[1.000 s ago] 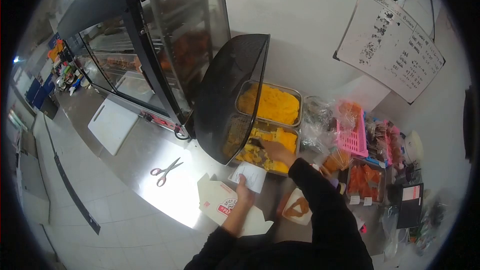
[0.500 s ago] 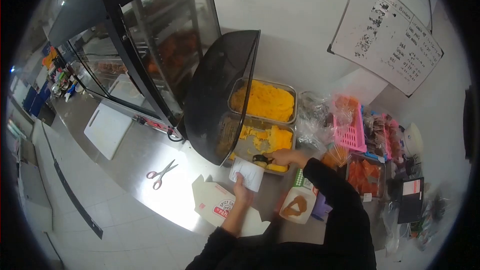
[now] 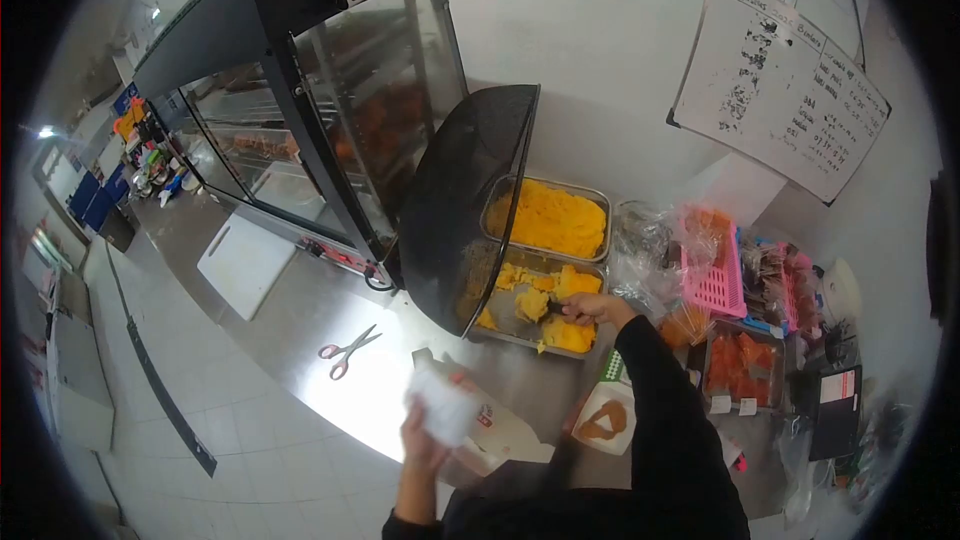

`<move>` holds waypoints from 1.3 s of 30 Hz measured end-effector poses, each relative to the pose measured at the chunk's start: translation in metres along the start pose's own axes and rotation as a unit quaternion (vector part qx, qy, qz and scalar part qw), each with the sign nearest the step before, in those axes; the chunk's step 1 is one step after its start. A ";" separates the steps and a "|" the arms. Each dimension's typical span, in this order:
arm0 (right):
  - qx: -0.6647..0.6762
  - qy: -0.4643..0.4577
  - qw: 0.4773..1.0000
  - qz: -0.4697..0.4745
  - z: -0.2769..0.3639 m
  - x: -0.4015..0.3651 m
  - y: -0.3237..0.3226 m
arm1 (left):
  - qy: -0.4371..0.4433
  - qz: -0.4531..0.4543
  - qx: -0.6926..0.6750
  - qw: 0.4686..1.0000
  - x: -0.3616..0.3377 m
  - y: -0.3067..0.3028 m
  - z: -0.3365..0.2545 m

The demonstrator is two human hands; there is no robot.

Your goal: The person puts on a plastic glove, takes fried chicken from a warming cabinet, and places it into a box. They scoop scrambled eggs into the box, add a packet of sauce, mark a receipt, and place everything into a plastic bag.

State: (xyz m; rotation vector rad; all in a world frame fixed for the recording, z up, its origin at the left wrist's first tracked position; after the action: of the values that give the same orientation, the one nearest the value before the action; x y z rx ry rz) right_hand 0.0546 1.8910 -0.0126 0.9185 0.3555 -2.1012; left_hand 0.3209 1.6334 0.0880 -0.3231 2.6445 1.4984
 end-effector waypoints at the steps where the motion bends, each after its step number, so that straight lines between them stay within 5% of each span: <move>1: 0.013 -0.030 0.999 0.004 0.001 -0.008 0.003 | 0.007 -0.010 -0.010 1.000 -0.017 -0.032 -0.011; 2: 0.026 -0.060 0.998 0.008 0.002 -0.017 0.006 | -0.040 0.095 0.061 0.993 -0.032 -0.055 -0.029; 3: 0.039 -0.090 0.995 0.012 0.004 -0.026 0.010 | -0.091 0.029 0.190 0.977 -0.052 -0.088 -0.040; 4: 0.051 -0.099 0.994 0.012 0.006 -0.037 0.016 | -0.166 0.088 0.236 0.953 -0.060 -0.089 -0.048; 7: 0.093 -0.124 0.988 0.023 0.010 -0.071 0.039 | -0.276 0.004 0.446 0.852 -0.053 -0.120 -0.016; 11: 0.158 -0.162 0.972 0.059 0.026 -0.139 0.083 | -0.219 0.078 0.331 0.914 -0.001 -0.071 0.040; 15: 0.199 -0.174 0.960 0.096 0.029 -0.196 0.116 | -0.217 0.100 0.427 0.872 0.046 -0.056 0.057; 18: 0.216 -0.156 0.957 0.113 0.027 -0.224 0.141 | -0.013 0.000 0.457 0.890 0.053 -0.074 0.045; 22: 0.271 -0.096 0.935 0.206 0.011 -0.226 0.182 | 0.005 0.056 0.409 0.911 0.053 -0.079 0.018; 23: 0.268 -0.092 0.935 0.216 0.005 -0.220 0.193 | 0.036 0.075 0.571 0.817 0.053 -0.084 0.014; 25: 0.260 -0.085 0.933 0.235 -0.011 -0.197 0.210 | 0.092 0.106 0.827 0.545 0.051 -0.082 0.003; 26: 0.247 -0.086 0.942 0.209 -0.019 -0.184 0.215 | 0.035 0.096 0.816 0.569 0.049 -0.083 0.004; 29: 0.227 -0.095 0.961 0.127 -0.044 -0.145 0.221 | 0.185 0.072 0.762 0.616 0.049 -0.099 0.013; 33: 0.242 -0.114 0.964 0.019 -0.065 -0.117 0.224 | 0.231 -0.042 0.786 0.572 0.044 -0.110 0.021; 39: 0.183 -0.201 0.959 -0.083 -0.064 -0.087 0.243 | 0.315 -0.174 0.650 0.670 0.030 -0.151 0.039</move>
State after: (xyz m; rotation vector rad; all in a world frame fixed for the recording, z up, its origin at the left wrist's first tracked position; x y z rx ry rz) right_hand 0.3077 1.8170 0.0186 0.6529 -0.1818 -2.4925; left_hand 0.3242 1.5870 -0.0641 -1.1606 2.9743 -0.9139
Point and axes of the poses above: each hand's wrist, its own x-axis towards the middle knuckle, its own y-axis out of the palm, z = x × y, the point moved 2 cm from there along x, towards the middle knuckle, and after that the axes turned 5 degrees about -x, right-handed, at the moved point
